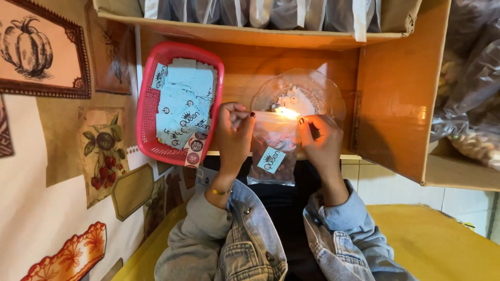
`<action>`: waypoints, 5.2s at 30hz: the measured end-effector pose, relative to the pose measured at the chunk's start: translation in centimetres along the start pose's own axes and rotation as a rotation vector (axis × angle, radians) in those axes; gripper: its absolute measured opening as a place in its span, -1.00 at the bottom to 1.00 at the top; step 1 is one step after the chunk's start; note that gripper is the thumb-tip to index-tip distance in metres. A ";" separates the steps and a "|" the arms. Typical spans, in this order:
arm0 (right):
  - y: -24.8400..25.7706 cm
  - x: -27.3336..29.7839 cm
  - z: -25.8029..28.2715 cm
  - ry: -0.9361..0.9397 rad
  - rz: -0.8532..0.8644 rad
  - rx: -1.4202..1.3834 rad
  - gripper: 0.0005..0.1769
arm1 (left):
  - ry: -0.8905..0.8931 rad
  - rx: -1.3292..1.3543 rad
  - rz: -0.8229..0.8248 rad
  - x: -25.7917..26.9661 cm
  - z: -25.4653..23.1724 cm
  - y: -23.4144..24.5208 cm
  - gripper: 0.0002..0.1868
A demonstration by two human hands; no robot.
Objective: The person is sealing small plastic bags by melting the edges over a candle flame and then applying a label sticker to each bag.
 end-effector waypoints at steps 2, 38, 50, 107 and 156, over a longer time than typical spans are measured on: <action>0.2 0.0 0.0 0.040 -0.014 0.024 -0.85 | 0.001 0.005 0.009 -0.2 0.0 -0.2 -0.80; 2.0 0.6 -0.8 0.078 -0.046 0.050 -0.91 | -0.006 -0.054 0.069 0.0 0.8 -1.8 -0.81; 1.2 0.1 0.1 0.093 -0.016 0.073 -0.86 | -0.012 0.019 0.083 -0.3 0.8 -0.7 -0.80; 2.8 0.8 0.0 0.055 -0.053 0.036 -0.87 | -0.037 -0.026 0.077 0.3 0.5 -2.2 -0.80; 2.6 2.1 3.5 0.321 -0.071 -0.158 -0.85 | -0.122 0.028 0.088 5.3 1.0 1.7 -0.92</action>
Point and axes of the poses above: each hand's wrist, its own x-axis away from the middle knuckle, its own y-axis out of the back of the hand, z = x × y, the point moved 5 cm from there along -x, towards the middle knuckle, and after that the axes turned 7 degrees about y, right-handed, at the moved point
